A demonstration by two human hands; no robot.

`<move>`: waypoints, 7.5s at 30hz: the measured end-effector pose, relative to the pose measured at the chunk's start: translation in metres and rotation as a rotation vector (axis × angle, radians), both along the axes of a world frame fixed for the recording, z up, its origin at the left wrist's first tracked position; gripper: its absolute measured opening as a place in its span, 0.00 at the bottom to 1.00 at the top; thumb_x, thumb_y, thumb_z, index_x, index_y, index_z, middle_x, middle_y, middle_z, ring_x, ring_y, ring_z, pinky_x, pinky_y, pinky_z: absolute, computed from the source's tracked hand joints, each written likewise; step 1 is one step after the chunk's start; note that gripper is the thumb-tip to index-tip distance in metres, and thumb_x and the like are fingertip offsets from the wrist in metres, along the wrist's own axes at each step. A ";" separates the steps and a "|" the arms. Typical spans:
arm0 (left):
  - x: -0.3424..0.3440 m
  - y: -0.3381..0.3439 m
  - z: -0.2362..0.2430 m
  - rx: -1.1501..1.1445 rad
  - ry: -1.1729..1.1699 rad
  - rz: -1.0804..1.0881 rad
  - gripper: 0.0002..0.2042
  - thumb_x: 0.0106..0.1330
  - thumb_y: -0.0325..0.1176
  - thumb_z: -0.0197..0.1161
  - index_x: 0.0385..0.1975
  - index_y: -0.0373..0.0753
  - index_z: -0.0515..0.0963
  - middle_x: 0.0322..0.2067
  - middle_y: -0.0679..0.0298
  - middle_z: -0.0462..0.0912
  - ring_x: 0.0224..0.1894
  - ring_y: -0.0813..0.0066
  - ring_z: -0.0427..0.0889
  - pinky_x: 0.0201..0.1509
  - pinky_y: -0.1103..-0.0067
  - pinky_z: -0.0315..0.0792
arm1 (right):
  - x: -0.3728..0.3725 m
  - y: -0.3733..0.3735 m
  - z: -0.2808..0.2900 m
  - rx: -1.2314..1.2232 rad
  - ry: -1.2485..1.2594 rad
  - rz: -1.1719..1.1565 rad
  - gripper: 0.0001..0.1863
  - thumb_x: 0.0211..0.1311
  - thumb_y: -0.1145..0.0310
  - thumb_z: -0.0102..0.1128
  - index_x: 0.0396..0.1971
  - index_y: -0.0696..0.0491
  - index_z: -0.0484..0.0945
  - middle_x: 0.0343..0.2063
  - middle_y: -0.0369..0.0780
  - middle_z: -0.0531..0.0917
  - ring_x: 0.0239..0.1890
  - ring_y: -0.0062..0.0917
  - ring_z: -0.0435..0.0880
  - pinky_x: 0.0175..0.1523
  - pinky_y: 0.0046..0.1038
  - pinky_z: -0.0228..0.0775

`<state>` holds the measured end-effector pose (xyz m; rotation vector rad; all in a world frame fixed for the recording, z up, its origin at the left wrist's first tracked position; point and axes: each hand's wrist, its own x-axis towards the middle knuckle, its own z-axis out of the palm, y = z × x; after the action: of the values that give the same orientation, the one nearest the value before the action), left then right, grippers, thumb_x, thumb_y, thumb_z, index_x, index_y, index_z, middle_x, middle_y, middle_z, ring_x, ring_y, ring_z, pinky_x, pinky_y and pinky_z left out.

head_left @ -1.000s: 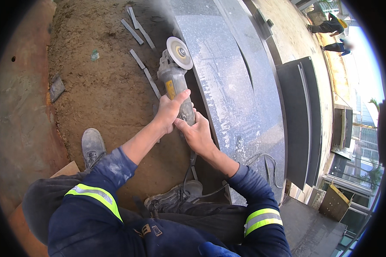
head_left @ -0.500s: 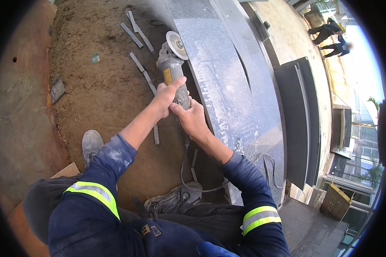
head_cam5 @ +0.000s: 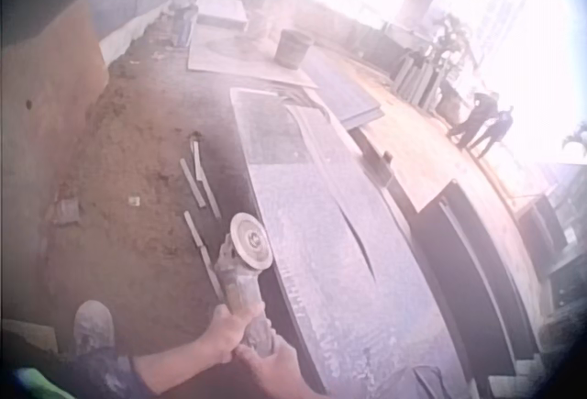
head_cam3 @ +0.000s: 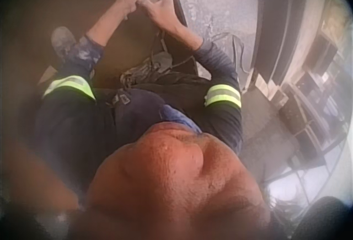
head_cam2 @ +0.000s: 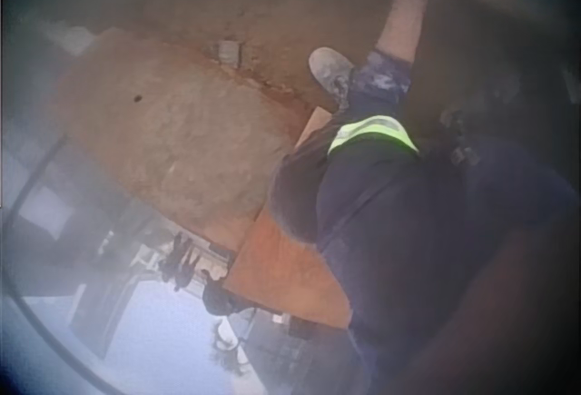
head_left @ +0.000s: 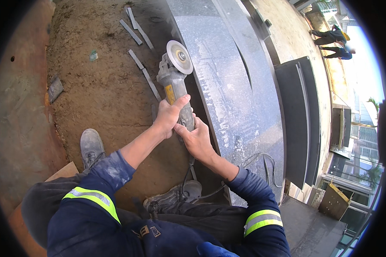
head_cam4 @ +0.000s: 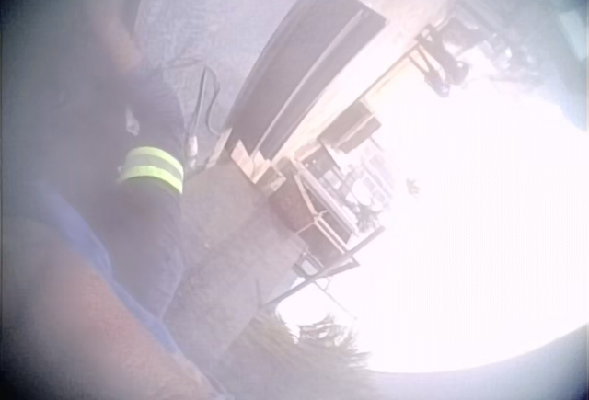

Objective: The person uses an angle grinder to smooth the surface of a large stone slab. They hold the tool with both hands and move it along the slab, generating dust. The person remains seated on the ground throughout the task.

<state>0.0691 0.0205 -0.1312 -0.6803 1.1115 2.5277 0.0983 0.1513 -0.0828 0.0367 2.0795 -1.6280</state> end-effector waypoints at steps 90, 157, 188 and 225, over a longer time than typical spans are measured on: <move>0.029 0.016 0.006 0.032 -0.038 0.011 0.18 0.67 0.43 0.69 0.40 0.32 0.76 0.31 0.56 0.82 0.28 0.67 0.85 0.33 0.71 0.83 | 0.028 0.015 0.004 0.159 0.043 0.013 0.24 0.61 0.61 0.69 0.48 0.64 0.75 0.40 0.49 0.85 0.44 0.36 0.86 0.51 0.35 0.76; -0.010 -0.005 -0.002 0.025 -0.024 -0.056 0.20 0.66 0.46 0.71 0.41 0.33 0.76 0.30 0.57 0.82 0.29 0.67 0.86 0.35 0.70 0.84 | -0.006 -0.002 -0.012 0.137 0.087 -0.021 0.28 0.57 0.55 0.70 0.45 0.67 0.76 0.39 0.54 0.85 0.46 0.43 0.87 0.51 0.39 0.76; -0.007 0.001 -0.002 0.023 -0.029 -0.060 0.20 0.67 0.46 0.70 0.40 0.33 0.76 0.31 0.56 0.82 0.30 0.66 0.86 0.35 0.70 0.84 | -0.003 0.004 -0.012 0.121 0.080 -0.029 0.26 0.58 0.57 0.69 0.44 0.65 0.76 0.38 0.52 0.85 0.43 0.38 0.87 0.50 0.37 0.76; -0.008 0.003 -0.003 0.031 -0.025 -0.058 0.20 0.67 0.45 0.70 0.40 0.33 0.76 0.31 0.56 0.82 0.28 0.66 0.86 0.34 0.70 0.84 | 0.000 0.004 -0.014 0.094 0.069 -0.046 0.21 0.64 0.62 0.69 0.46 0.64 0.75 0.30 0.37 0.81 0.31 0.16 0.78 0.33 0.24 0.71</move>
<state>0.0612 0.0234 -0.1343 -0.6598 1.0656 2.4759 0.0978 0.1553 -0.0969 0.0615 2.2215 -1.5779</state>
